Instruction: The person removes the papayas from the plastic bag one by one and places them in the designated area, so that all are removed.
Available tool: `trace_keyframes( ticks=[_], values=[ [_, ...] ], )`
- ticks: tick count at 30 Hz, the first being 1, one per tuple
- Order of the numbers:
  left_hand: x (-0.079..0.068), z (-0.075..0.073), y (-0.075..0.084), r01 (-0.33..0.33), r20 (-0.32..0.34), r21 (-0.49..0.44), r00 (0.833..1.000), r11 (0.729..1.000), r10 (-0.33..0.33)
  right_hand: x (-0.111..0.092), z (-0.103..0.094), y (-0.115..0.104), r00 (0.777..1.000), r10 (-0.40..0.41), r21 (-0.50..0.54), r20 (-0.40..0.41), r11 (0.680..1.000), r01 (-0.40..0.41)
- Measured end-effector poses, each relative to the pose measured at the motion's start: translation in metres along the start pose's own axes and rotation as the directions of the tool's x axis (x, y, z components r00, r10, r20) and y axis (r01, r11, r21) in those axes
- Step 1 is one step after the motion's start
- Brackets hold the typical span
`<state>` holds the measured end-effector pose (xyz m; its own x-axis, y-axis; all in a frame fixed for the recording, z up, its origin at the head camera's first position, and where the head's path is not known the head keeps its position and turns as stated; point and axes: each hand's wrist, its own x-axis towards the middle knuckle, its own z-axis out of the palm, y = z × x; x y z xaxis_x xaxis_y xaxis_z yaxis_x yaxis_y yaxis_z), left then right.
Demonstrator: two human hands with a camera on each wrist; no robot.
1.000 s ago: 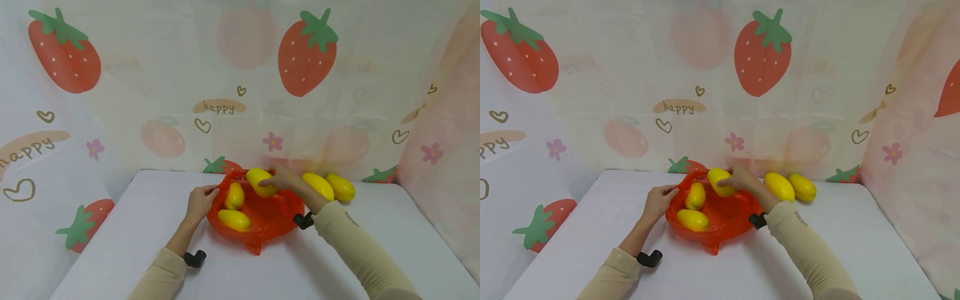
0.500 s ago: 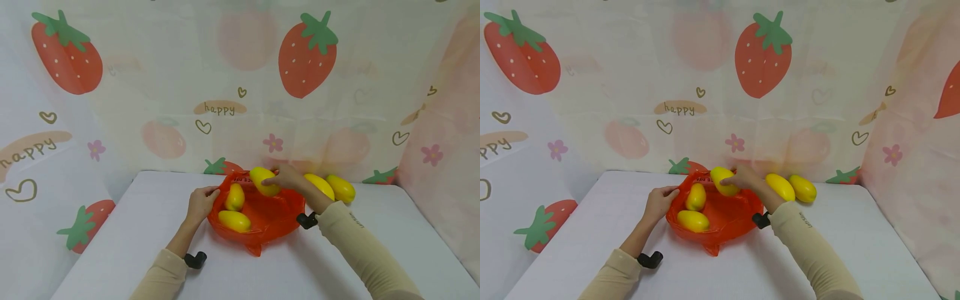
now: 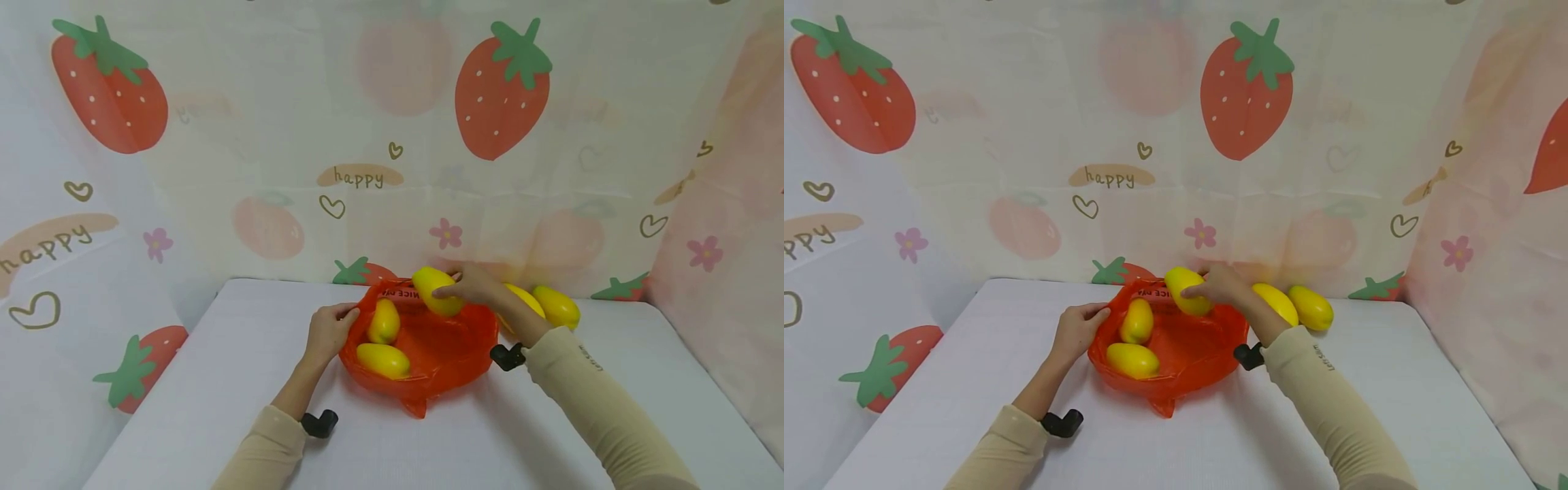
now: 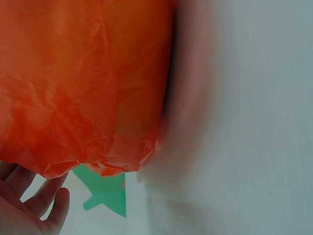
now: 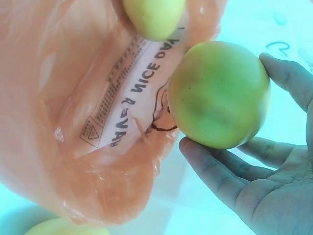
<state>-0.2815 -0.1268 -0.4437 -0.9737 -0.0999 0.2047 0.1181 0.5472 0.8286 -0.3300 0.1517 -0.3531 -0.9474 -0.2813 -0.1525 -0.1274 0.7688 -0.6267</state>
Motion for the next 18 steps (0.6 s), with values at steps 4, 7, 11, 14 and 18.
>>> trace_keyframes(
  ticks=[4, 7, 11, 14, 18],
  values=[
    [0.0, 0.0, 0.0, 0.003, 0.0, -0.002, 1.0, 1.0, -0.003, -0.003, -0.003, -0.001, 1.0, 0.003, 0.002, -0.001, 1.0, -0.003],
    [-0.001, 0.0, -0.001, 0.003, -0.001, 0.001, 1.0, 1.0, -0.003, -0.006, -0.007, -0.002, 1.0, -0.001, -0.008, 0.004, 1.0, 0.001],
    [-0.001, -0.001, -0.001, 0.009, 0.004, -0.003, 1.0, 1.0, -0.009, -0.007, -0.011, -0.001, 1.0, 0.002, -0.016, 0.013, 1.0, -0.002],
    [0.0, -0.002, -0.001, 0.01, 0.01, -0.004, 1.0, 1.0, -0.01, -0.006, -0.015, 0.001, 1.0, 0.009, -0.034, 0.01, 0.999, -0.009],
    [0.0, -0.003, -0.002, -0.003, 0.013, 0.008, 1.0, 1.0, 0.002, -0.007, -0.021, 0.003, 1.0, 0.012, -0.053, 0.0, 0.999, -0.011]
  ],
)
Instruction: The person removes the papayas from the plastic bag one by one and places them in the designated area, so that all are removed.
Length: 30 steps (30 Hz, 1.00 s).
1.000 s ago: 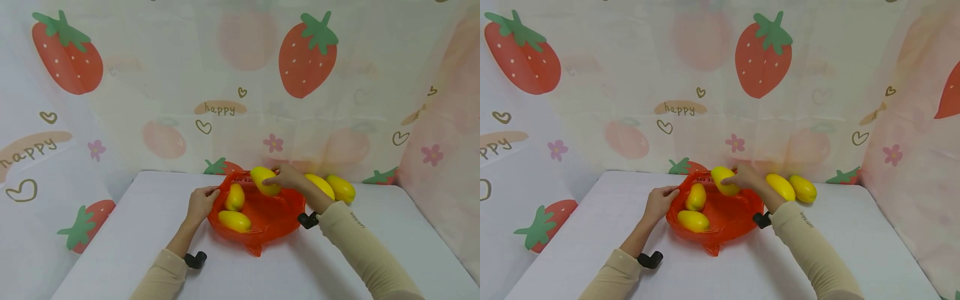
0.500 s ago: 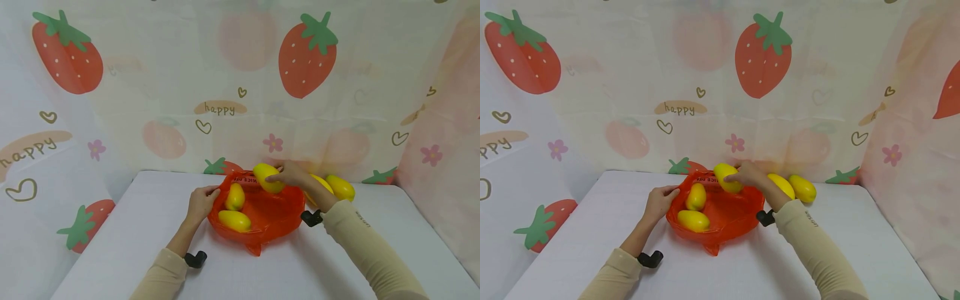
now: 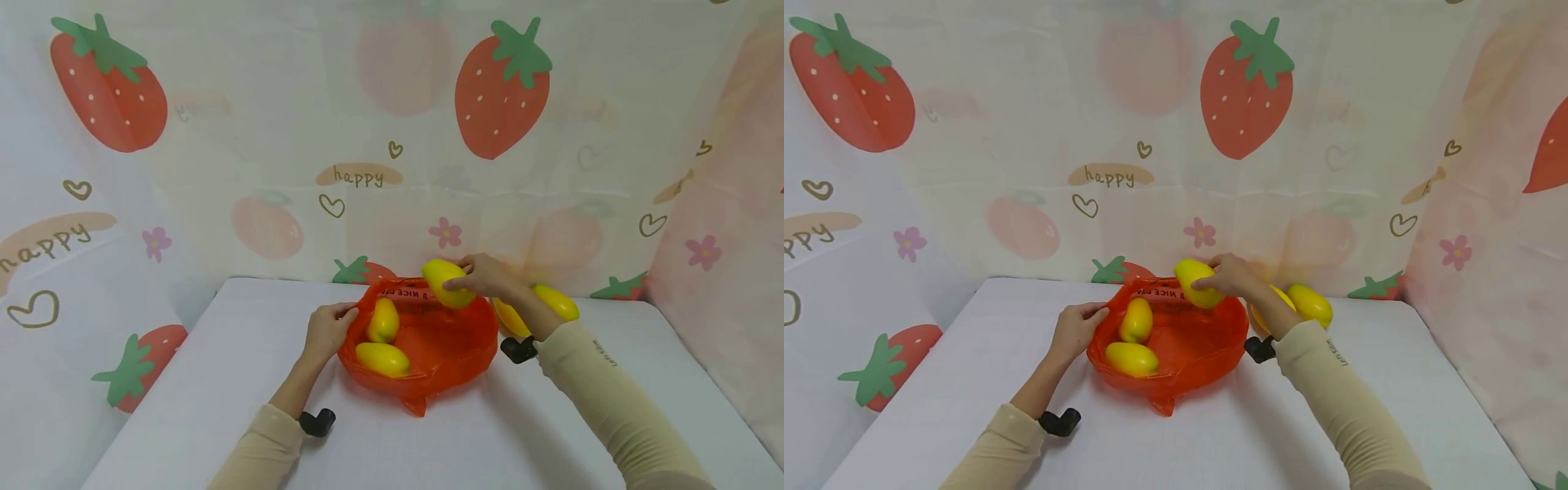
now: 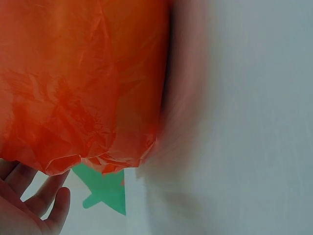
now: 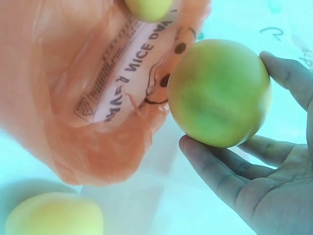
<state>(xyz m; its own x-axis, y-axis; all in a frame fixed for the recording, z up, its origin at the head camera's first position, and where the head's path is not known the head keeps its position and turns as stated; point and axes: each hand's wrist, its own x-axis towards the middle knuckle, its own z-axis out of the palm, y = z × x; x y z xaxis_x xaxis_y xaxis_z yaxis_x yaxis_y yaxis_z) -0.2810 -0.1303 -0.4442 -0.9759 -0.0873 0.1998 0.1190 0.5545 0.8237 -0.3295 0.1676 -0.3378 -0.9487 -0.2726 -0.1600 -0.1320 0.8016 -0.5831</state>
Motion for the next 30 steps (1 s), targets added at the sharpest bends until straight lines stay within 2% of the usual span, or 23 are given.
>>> trace_keyframes(
  ticks=[8, 15, 30],
  values=[
    [0.001, 0.0, 0.0, -0.002, -0.002, 0.005, 1.0, 1.0, 0.002, -0.004, -0.008, 0.001, 0.999, 0.013, 0.004, -0.032, 1.0, -0.013],
    [0.001, 0.0, 0.0, -0.019, -0.006, 0.009, 1.0, 1.0, 0.019, -0.006, -0.015, 0.006, 1.0, 0.012, 0.001, -0.027, 1.0, -0.012],
    [0.0, -0.002, 0.002, -0.005, 0.0, -0.004, 1.0, 1.0, 0.005, -0.017, -0.037, 0.011, 0.999, 0.037, 0.001, -0.021, 0.999, -0.037]
  ],
)
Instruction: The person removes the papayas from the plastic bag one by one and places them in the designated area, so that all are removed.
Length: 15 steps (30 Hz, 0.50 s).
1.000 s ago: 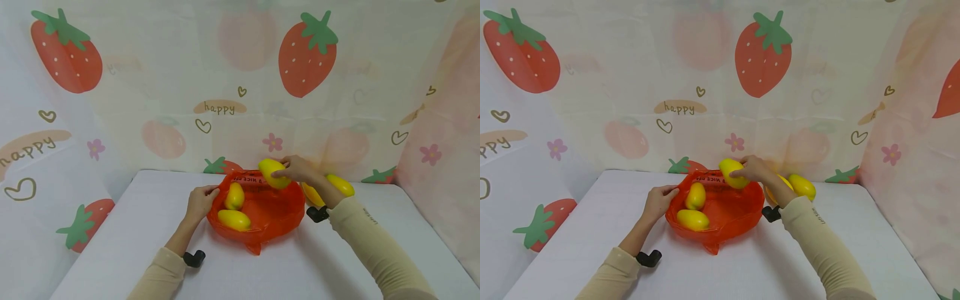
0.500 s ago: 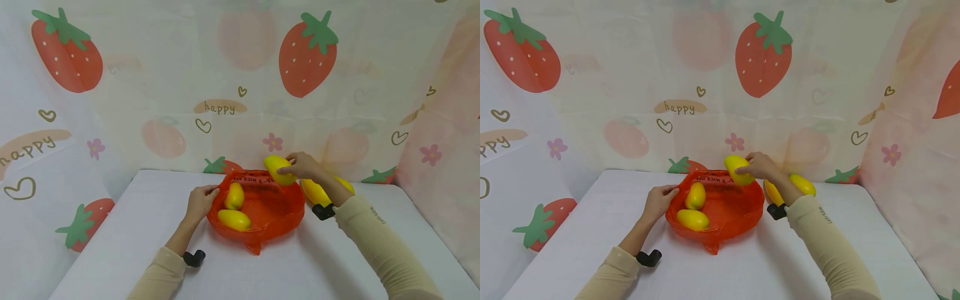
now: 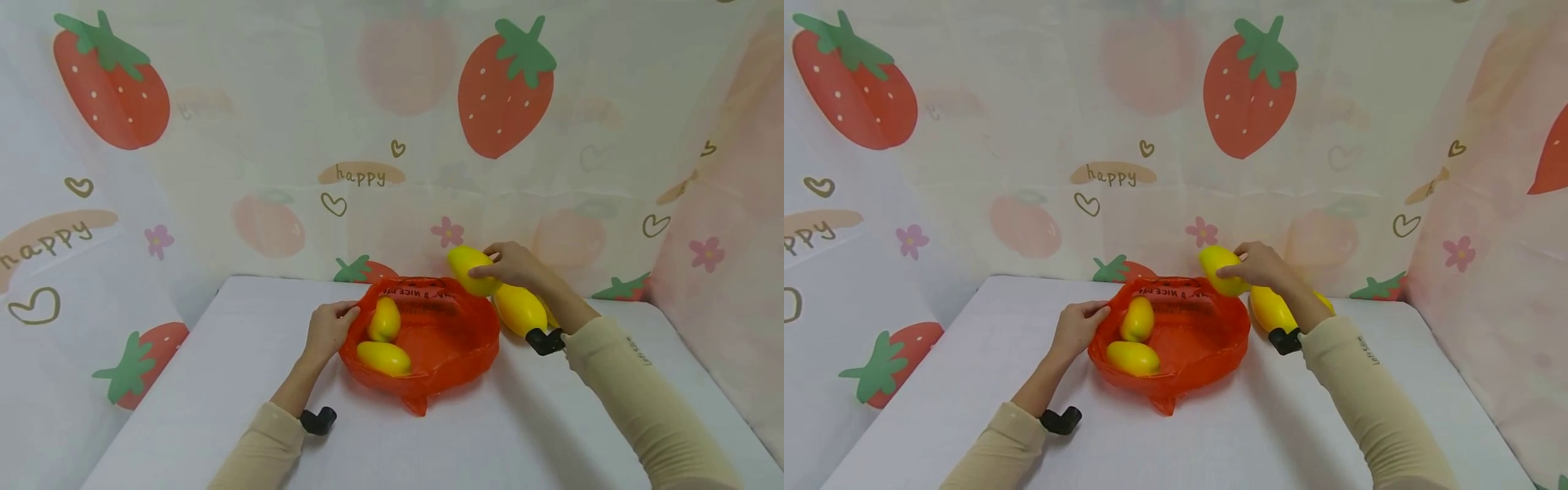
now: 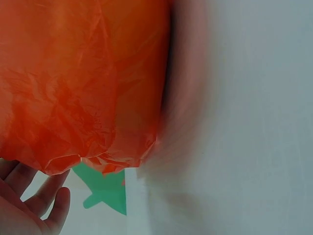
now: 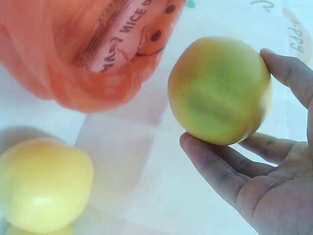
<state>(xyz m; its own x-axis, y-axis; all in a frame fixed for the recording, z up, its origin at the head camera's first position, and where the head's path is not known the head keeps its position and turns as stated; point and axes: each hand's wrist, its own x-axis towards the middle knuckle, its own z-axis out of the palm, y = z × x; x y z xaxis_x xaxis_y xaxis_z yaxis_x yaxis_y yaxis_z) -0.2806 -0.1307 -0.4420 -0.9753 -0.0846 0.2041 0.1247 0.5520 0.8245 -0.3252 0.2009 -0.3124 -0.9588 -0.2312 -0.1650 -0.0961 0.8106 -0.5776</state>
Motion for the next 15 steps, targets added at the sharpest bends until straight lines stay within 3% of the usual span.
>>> trace_keyframes(
  ticks=[15],
  values=[
    [0.0, 0.0, -0.001, 0.009, 0.007, -0.009, 1.0, 1.0, -0.009, -0.01, -0.019, 0.013, 1.0, -0.005, -0.054, -0.031, 0.999, 0.003]
  ],
)
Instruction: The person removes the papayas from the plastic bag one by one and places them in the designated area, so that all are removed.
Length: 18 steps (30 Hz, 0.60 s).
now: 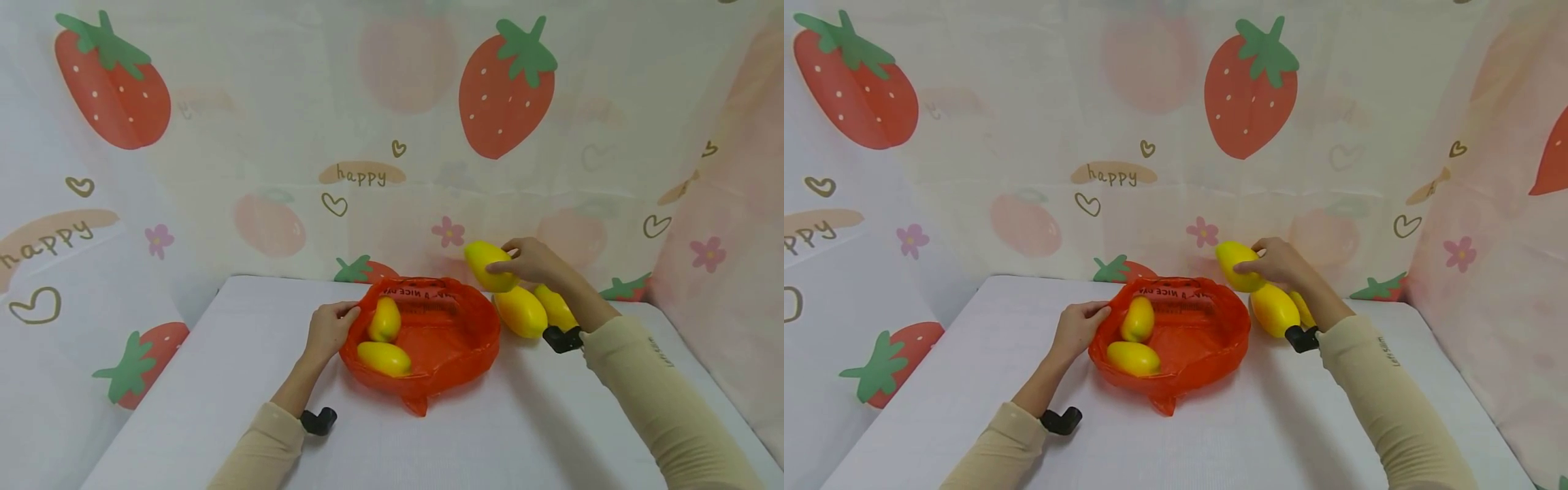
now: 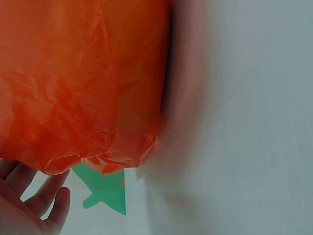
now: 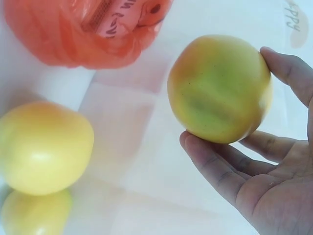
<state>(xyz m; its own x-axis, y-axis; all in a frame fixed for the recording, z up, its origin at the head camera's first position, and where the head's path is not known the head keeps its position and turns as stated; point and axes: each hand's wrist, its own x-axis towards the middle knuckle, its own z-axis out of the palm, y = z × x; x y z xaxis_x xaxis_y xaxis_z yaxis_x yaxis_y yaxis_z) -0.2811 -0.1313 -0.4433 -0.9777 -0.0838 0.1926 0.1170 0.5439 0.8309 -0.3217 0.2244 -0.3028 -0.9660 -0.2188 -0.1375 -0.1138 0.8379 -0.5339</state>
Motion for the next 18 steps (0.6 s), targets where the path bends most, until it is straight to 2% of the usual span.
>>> trace_keyframes(
  ticks=[18],
  values=[
    [0.0, 0.0, 0.0, 0.012, 0.003, -0.009, 1.0, 1.0, -0.012, -0.006, -0.019, 0.02, 0.999, 0.043, -0.006, -0.008, 0.999, -0.043]
  ],
)
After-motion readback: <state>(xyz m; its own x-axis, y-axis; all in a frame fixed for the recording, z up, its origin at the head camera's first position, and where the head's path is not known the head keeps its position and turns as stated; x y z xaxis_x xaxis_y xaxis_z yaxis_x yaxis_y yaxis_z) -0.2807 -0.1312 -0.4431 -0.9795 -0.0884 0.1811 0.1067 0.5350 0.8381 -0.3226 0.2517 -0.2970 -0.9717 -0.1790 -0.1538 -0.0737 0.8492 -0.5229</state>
